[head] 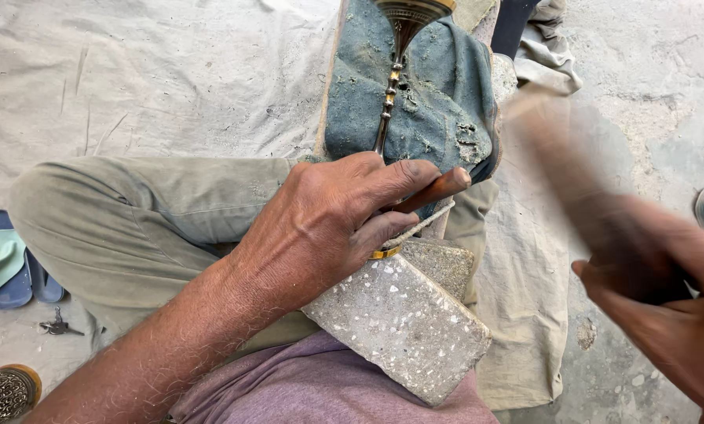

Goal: The person sits on the ground holding a small punch against the base of a decorative brass bell-shaped object and repeatedly strikes the punch with a wooden mallet, working around the rim. They occasionally reposition the punch and rotate the object while continuing to hammer.

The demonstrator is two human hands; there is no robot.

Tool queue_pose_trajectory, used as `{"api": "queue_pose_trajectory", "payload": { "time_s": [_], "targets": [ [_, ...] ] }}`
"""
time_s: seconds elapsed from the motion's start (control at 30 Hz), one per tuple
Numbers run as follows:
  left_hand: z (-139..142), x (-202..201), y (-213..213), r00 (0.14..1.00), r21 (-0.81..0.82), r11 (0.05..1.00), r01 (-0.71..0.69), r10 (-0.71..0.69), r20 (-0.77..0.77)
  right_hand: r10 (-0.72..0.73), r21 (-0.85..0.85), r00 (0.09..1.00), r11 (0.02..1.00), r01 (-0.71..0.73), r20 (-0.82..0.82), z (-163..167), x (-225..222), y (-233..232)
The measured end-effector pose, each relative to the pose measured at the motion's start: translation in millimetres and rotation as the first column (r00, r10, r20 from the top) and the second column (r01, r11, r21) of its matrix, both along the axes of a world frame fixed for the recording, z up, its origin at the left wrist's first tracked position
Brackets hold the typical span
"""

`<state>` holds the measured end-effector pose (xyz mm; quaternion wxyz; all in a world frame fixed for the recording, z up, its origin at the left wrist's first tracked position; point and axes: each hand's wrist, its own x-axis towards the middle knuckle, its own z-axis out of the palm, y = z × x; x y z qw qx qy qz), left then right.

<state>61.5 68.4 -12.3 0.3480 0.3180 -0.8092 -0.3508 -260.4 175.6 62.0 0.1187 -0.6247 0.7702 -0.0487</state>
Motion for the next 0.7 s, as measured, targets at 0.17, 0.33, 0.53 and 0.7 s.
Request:
{"api": "queue_pose_trajectory", "payload": {
  "time_s": [0.17,0.33,0.53,0.7],
  "targets": [
    [0.6,0.5,-1.7,1.000,0.072,0.997,0.009,-0.010,0.014,-0.162,0.008,0.974,0.987,0.163,0.157,-1.7,8.8,-5.9],
    [1.9,0.6,-3.3,1.000,0.085,0.996,0.027,-0.028,0.010,0.105,-0.037,0.994,0.994,-0.105,0.013,5.6,13.4,-9.6],
    [-0.9,0.9,-2.1,1.000,0.052,0.999,0.001,-0.001,-0.005,-0.100,-0.030,0.990,0.994,0.103,0.094,0.8,16.4,-3.4],
    [-3.4,3.1,-1.3,1.000,0.029,1.000,0.006,-0.007,0.017,-0.132,0.008,0.985,0.991,0.132,0.111,3.9,22.5,-3.5]
  ]
}}
